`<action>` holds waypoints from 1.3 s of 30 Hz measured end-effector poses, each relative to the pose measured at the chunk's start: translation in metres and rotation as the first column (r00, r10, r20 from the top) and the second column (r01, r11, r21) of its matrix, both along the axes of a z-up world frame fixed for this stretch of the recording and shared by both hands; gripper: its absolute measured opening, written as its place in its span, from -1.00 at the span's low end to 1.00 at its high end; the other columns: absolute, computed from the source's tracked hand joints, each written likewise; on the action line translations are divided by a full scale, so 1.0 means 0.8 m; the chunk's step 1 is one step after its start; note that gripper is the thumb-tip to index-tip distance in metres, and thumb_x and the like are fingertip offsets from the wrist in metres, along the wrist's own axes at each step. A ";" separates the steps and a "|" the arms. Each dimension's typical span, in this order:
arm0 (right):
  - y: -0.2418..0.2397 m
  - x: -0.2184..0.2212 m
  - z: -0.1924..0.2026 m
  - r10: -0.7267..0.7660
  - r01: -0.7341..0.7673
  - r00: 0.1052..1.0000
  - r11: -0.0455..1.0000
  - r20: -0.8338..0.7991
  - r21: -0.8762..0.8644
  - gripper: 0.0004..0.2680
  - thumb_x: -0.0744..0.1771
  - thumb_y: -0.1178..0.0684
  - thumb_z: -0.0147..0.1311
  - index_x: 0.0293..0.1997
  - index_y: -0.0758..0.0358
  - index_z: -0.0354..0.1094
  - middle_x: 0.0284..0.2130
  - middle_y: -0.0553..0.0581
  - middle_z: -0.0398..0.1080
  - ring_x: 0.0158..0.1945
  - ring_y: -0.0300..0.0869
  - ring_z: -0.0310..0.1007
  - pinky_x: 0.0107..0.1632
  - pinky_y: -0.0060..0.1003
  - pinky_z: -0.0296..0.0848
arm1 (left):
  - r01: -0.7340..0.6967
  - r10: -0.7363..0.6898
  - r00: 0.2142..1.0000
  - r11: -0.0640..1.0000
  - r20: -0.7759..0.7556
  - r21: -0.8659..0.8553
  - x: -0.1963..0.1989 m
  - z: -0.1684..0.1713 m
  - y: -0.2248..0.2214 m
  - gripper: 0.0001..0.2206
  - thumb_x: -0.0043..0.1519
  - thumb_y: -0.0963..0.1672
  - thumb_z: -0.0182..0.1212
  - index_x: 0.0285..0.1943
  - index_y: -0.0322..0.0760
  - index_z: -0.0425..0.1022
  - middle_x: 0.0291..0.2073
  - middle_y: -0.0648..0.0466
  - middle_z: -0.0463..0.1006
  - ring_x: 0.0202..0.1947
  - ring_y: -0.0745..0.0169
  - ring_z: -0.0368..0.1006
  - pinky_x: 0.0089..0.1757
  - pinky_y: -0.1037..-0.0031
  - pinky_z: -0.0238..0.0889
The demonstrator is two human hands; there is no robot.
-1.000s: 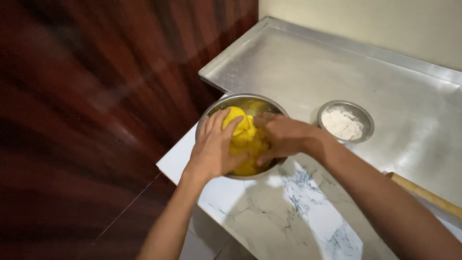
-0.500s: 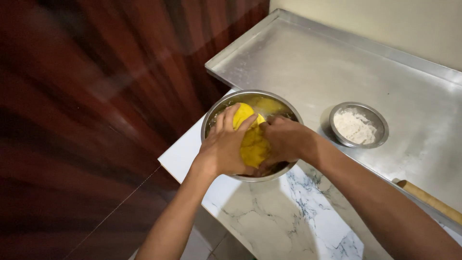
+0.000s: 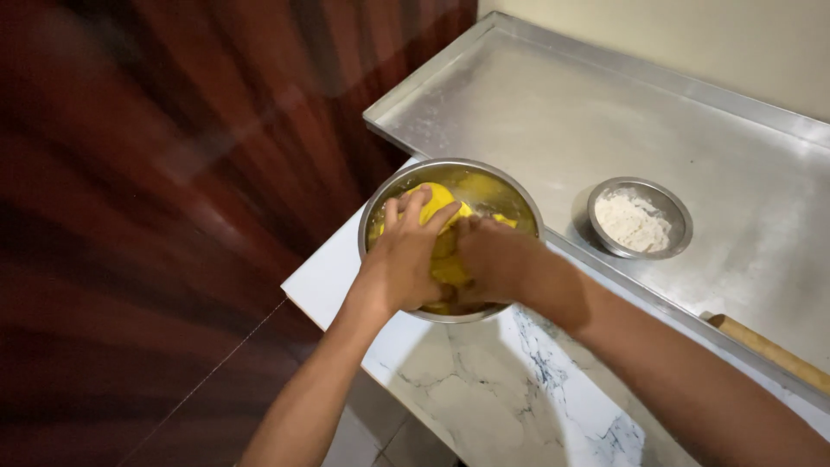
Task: Kneading a yellow dough mixture on a marble workspace in a bakery production area.
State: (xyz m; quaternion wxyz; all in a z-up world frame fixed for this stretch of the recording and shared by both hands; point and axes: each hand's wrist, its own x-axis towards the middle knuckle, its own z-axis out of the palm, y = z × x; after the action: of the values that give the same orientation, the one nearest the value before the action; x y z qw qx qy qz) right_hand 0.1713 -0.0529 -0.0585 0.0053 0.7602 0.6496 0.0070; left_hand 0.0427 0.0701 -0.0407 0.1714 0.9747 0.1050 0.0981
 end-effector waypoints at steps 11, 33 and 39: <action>-0.009 0.020 -0.012 0.009 -0.034 0.991 0.982 0.135 0.187 -0.46 0.00 -0.31 0.44 -0.19 0.33 0.48 -0.34 0.26 0.51 -0.21 0.08 0.57 -0.14 -0.07 0.55 | -0.010 -0.013 0.982 0.993 -0.187 -0.119 0.004 0.023 0.012 0.09 -0.29 -0.04 0.71 0.53 0.15 0.14 0.49 -0.20 -0.10 0.41 -0.38 -0.11 0.28 0.11 0.02; -0.026 0.054 0.077 -0.099 0.139 0.958 0.981 -0.270 0.135 -0.90 0.25 0.10 0.25 -0.29 0.28 0.50 -0.42 0.27 0.56 -0.33 0.10 0.55 -0.18 -0.07 0.54 | -0.077 0.080 0.994 0.996 -0.073 0.039 -0.001 0.023 -0.027 0.11 -0.31 0.03 0.71 0.53 -0.07 0.17 0.38 -0.28 0.08 0.24 -0.45 0.01 0.20 0.01 0.11; -0.090 0.137 0.057 -0.326 0.414 0.865 0.893 -0.381 0.175 -0.88 0.31 0.12 0.10 -0.14 0.22 0.51 -0.27 0.14 0.60 -0.26 -0.06 0.70 -0.12 -0.22 0.65 | -0.014 0.009 0.997 0.997 -0.083 -0.070 -0.005 0.020 -0.012 -0.01 -0.19 0.08 0.59 0.48 -0.15 0.18 0.39 -0.25 0.07 0.28 -0.39 0.02 0.18 0.03 0.15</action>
State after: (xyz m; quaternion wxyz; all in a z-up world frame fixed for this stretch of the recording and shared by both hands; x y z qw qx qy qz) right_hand 0.2812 -0.1252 -0.0126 -0.2026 0.8552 0.4751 -0.0441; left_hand 0.0383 0.0608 -0.0245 0.2007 0.9706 0.1209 0.0551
